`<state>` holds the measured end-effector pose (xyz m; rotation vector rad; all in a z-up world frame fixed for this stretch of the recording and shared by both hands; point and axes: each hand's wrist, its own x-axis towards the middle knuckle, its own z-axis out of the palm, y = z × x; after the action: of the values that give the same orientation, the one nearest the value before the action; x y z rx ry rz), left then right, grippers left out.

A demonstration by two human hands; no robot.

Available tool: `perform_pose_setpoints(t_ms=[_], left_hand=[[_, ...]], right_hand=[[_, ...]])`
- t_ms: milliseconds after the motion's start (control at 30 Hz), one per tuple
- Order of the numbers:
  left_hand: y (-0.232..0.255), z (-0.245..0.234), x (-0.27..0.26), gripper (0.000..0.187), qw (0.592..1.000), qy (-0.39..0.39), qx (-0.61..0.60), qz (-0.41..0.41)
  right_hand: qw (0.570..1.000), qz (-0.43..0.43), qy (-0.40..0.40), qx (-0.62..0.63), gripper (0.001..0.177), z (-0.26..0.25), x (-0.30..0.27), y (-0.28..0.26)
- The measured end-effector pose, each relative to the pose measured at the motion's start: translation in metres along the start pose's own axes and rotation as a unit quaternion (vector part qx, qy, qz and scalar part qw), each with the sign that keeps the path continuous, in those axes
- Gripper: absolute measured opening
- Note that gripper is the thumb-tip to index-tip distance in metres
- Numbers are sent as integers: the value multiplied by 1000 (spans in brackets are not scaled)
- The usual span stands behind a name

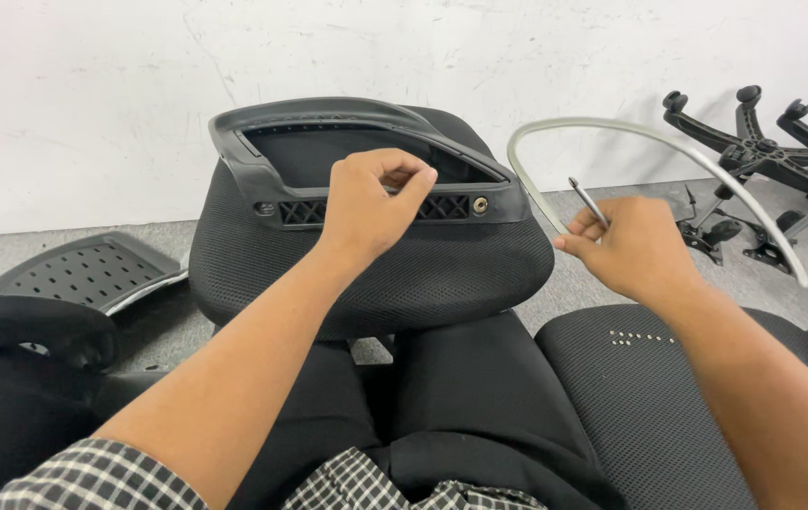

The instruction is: The person assembles an office chair by attaching the seat to the gas lift and base, then installing the backrest frame and a trim strip using a screwdriver. The person flips the chair upright and secures the backrest components.

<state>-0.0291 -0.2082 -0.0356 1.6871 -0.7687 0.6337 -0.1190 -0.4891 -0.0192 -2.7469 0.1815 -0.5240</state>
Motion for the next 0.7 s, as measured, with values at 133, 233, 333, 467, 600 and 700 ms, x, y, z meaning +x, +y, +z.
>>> perform_pose_setpoints(t_ms=[133, 233, 333, 467, 600, 700], left_hand=[[-7, -7, 11, 25, 964, -18, -139, -226], [-6, -13, 18, 33, 936, -9, -200, -291], [-3, -20, 18, 36, 921, -16, -226, -316], [-3, -27, 12, 31, 912, -22, -252, -323], [-4, -35, 10, 24, 916, -9, -259, -305], [-5, -44, 12, 18, 909, 10, -270, -317]], right_hand=[[999, -30, -5, 10, 29, -10, 4, -23], [998, -39, -21, 37, 26, -12, 6, -39], [995, -78, -36, 51, 26, -10, 8, -50], [987, -131, -59, 71, 23, 0, 11, -58], [957, -262, -47, 114, 21, 9, 17, -66], [968, -220, -34, 111, 19, 15, 16, -71]])
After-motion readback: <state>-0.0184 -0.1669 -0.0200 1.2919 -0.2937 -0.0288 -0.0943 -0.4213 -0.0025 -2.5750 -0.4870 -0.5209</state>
